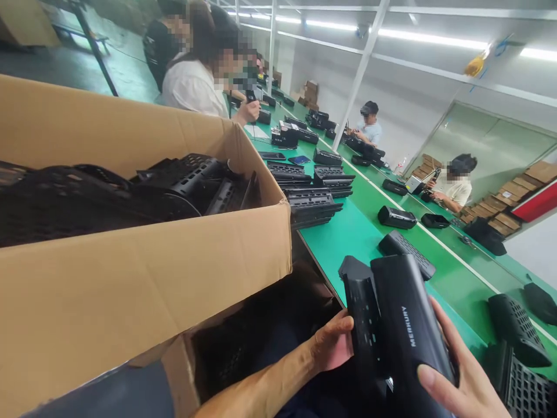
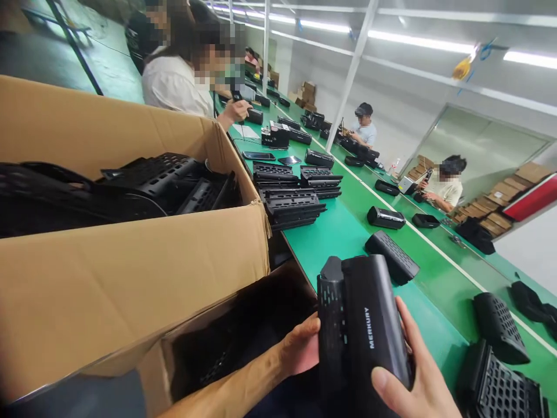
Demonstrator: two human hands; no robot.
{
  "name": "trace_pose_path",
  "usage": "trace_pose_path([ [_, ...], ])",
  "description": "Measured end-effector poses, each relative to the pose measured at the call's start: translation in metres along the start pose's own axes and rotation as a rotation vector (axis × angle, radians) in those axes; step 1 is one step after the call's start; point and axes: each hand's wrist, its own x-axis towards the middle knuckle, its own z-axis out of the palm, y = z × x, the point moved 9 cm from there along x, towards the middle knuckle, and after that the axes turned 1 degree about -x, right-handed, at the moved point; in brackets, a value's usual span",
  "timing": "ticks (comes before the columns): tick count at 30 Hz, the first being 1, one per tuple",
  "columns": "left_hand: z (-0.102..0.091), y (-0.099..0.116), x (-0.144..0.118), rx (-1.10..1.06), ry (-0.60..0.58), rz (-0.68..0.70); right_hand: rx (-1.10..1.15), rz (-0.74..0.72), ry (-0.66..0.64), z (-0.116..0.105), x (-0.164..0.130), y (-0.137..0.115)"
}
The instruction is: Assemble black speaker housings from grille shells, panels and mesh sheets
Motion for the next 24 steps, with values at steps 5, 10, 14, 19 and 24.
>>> trace_pose_path([
  [5, 0.021, 0.004, 0.006, 0.003, -0.107, 0.047, -0.304, -0.118, -0.080, 0.020, 0.002, -0.023],
  [10, 0.014, 0.003, 0.011, 0.003, -0.083, 0.094, -0.477, -0.184, -0.148, 0.031, 0.005, -0.023],
  [14, 0.006, -0.002, 0.014, 0.006, -0.070, 0.072, -0.572, -0.222, -0.146, 0.032, 0.008, -0.020],
  [19, -0.003, -0.005, 0.017, 0.029, -0.035, 0.015, -0.623, -0.237, -0.173, 0.038, 0.010, -0.010],
  [24, -0.016, -0.013, 0.021, 0.023, 0.012, -0.004, -0.641, -0.221, -0.172, 0.039, 0.021, 0.006],
])
